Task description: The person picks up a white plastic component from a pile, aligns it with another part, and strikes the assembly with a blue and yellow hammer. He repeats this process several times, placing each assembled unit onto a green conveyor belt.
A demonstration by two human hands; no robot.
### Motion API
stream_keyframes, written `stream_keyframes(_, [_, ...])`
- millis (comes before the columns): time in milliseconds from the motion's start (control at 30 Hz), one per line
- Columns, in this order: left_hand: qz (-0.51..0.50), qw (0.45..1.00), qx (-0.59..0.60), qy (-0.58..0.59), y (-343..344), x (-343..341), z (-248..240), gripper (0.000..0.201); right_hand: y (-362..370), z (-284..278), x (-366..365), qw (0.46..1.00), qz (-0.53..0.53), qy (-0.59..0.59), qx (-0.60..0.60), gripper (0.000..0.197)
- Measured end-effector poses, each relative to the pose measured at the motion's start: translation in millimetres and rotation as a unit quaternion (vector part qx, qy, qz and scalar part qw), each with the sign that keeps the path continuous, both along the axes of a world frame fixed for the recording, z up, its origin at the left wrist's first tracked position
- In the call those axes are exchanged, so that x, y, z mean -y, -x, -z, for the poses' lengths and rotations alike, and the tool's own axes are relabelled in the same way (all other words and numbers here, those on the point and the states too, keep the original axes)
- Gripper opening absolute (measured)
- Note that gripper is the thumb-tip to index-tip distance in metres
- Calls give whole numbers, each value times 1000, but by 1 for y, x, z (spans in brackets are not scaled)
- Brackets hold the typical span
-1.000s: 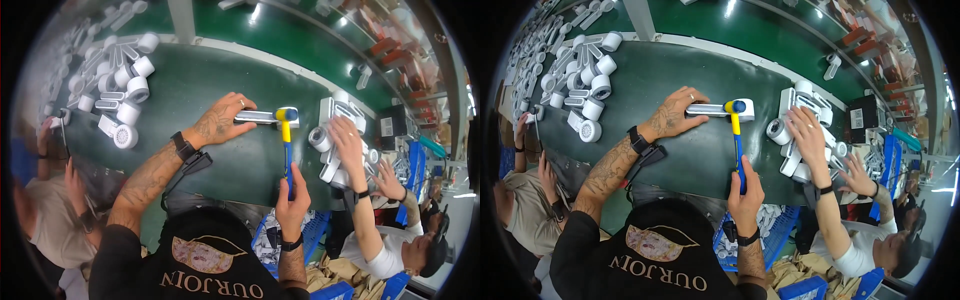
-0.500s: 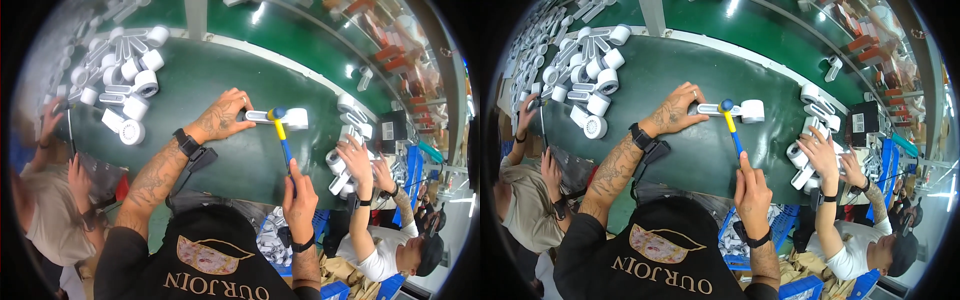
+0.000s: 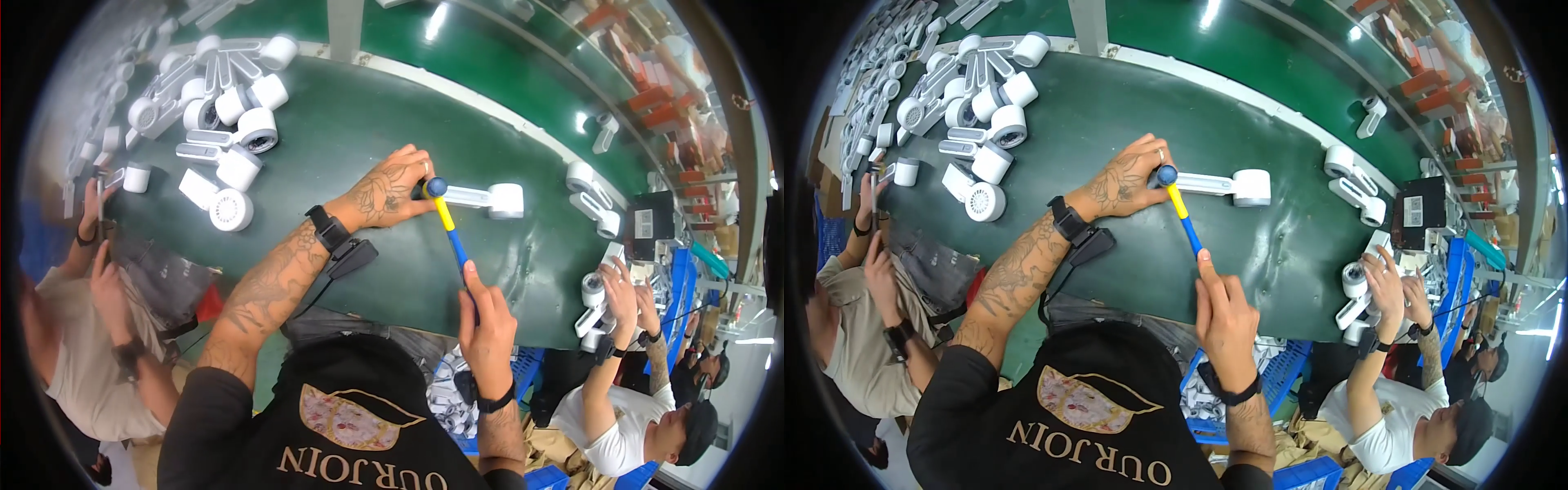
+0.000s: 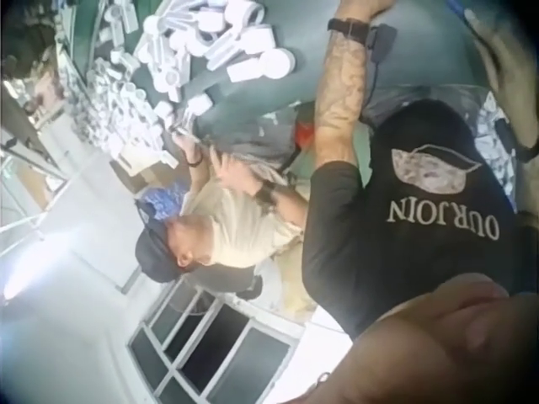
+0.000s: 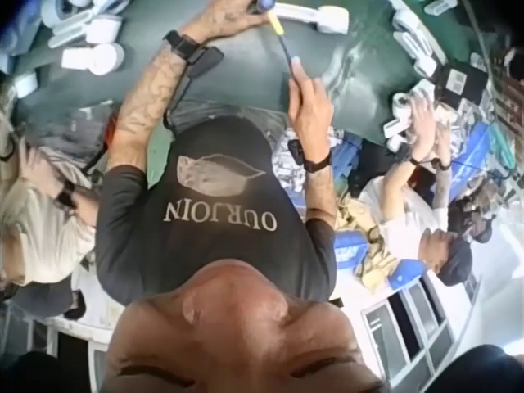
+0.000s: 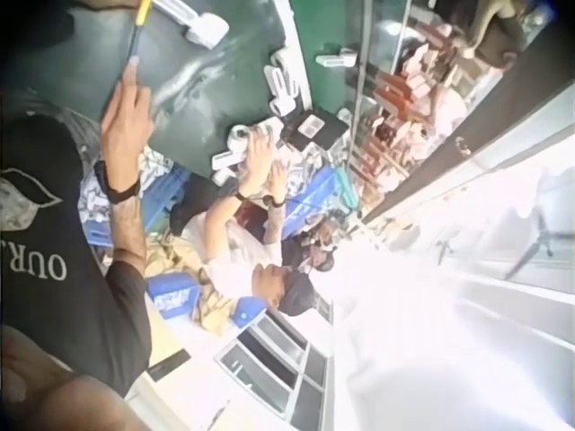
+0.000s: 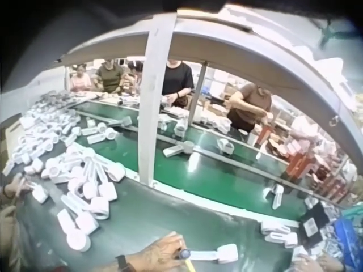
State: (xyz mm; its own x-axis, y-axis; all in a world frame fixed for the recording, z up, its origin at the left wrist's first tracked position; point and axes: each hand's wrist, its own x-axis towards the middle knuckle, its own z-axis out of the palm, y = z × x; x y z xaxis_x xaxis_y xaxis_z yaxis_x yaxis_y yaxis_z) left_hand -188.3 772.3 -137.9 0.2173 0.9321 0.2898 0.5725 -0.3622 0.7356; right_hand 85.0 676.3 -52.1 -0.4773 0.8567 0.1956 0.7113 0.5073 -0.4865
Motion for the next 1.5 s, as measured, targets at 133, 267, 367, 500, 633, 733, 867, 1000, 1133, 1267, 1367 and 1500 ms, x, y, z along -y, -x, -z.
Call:
stream_keyframes(133, [18,997,44,-60,4,-3,6,33,-2,1,9,995,54,-15,-86,47])
stream_keyframes(267, [16,996,5,-88,10,-2,5,28,-20,30,6,997,72,17,-32,46])
stream_keyframes(367, [-5,1000,11,-23,4,1,1,29,-35,21,9,988,109,-28,-110,47])
stream_keyframes(500, [-3,1000,13,0,3,2,-10,31,-45,28,6,985,136,-34,-104,44])
stream_keyframes(633, [5,988,136,71,-2,3,-20,39,-47,25,8,986,131,-25,-102,47])
stream_keyframes(733, [18,991,121,59,-4,6,-27,42,-47,19,15,957,197,44,-209,49])
stream_keyframes(867, [20,999,44,-23,0,4,-15,39,-34,16,7,977,138,28,-160,47])
stream_keyframes(1000, [18,996,30,87,3,3,-15,31,-30,11,9,993,85,4,-86,46])
stream_keyframes(1133, [-3,1000,25,4,2,3,-8,27,-21,3,11,991,99,-7,-87,47])
stream_keyframes(1267, [27,997,65,-15,-9,-7,-10,27,-24,19,4,996,68,-46,34,49])
stream_keyframes(1367, [-22,998,44,-26,-3,4,-7,27,-22,26,-3,992,94,-16,-82,47])
stream_keyframes(1500, [-146,987,61,26,-16,-17,-18,27,-43,46,-13,962,179,-15,-206,47])
